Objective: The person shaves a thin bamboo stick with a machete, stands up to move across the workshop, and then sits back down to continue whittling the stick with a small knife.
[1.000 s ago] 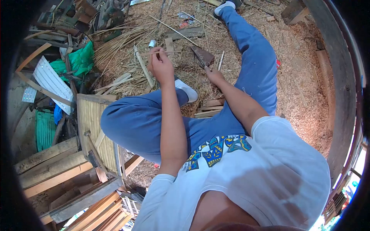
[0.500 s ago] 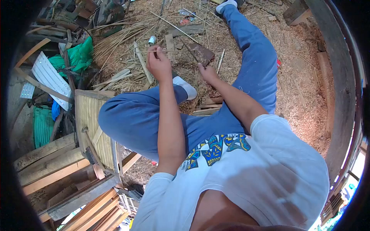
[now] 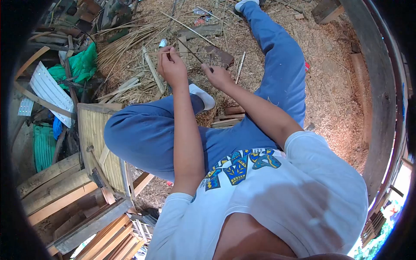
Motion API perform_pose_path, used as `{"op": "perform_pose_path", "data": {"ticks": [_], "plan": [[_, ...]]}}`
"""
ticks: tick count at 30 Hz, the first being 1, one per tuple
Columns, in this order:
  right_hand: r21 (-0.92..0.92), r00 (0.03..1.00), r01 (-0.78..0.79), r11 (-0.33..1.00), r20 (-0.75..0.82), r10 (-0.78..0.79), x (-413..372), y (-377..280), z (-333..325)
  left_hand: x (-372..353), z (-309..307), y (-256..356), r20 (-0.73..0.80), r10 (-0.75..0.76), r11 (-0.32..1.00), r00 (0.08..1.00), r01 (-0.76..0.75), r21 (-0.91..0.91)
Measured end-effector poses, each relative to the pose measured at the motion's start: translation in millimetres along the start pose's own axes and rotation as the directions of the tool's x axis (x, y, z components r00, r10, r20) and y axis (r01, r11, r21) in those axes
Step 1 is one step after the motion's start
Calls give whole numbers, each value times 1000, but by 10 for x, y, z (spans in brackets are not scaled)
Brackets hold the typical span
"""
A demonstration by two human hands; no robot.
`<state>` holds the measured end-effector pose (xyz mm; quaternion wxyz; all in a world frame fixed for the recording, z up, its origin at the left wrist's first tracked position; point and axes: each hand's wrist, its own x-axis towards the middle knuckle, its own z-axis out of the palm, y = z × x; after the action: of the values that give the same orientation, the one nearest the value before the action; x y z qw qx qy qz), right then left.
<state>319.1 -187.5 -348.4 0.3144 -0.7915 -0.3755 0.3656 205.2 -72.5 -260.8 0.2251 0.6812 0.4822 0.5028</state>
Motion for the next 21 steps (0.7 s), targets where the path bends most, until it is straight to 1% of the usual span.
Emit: {"op": "perform_pose_path", "data": {"ticks": [2,3,5,6,7,10,12,13,14,16,18,20,21], "plan": [[28,999,49,998,-19,-48,121,143,150,-4,0,-13,17,46,999,999,-46,4],[33,1000,-9,999,0,9,180,316,255,-8,-18,-19,28,72,997,997,-72,9],[50,993,-118,992,25,117,295,761,396,-28,-41,29,23,-33,999,999,34,-41],[35,981,-195,980,-13,195,292,917,379,-21,-42,51,24,-80,994,997,81,-68],[23,961,-271,962,-53,272,243,969,304,-18,-19,22,-18,-61,988,998,58,-140],[-143,895,-439,887,13,445,135,935,50,-20,60,13,11,-21,992,1000,22,-127],[-72,907,-421,904,-65,416,222,1100,275,-29,67,97,39,41,998,998,-40,-42],[-39,910,-407,912,-107,401,234,1074,310,-46,45,190,42,68,998,997,-68,-1],[53,890,-449,892,-60,452,245,1056,325,-46,40,274,43,95,994,995,-97,41],[228,847,-527,819,59,529,155,823,292,-42,65,288,29,82,996,996,-83,16],[155,921,-379,912,-28,388,363,981,502,-31,37,243,16,62,998,998,-62,17],[146,971,-232,962,-28,238,292,597,357,-36,33,112,0,30,999,1000,-30,29],[122,992,-110,986,-48,117,265,457,317,-29,31,33,-20,6,1000,1000,-5,7]]}}
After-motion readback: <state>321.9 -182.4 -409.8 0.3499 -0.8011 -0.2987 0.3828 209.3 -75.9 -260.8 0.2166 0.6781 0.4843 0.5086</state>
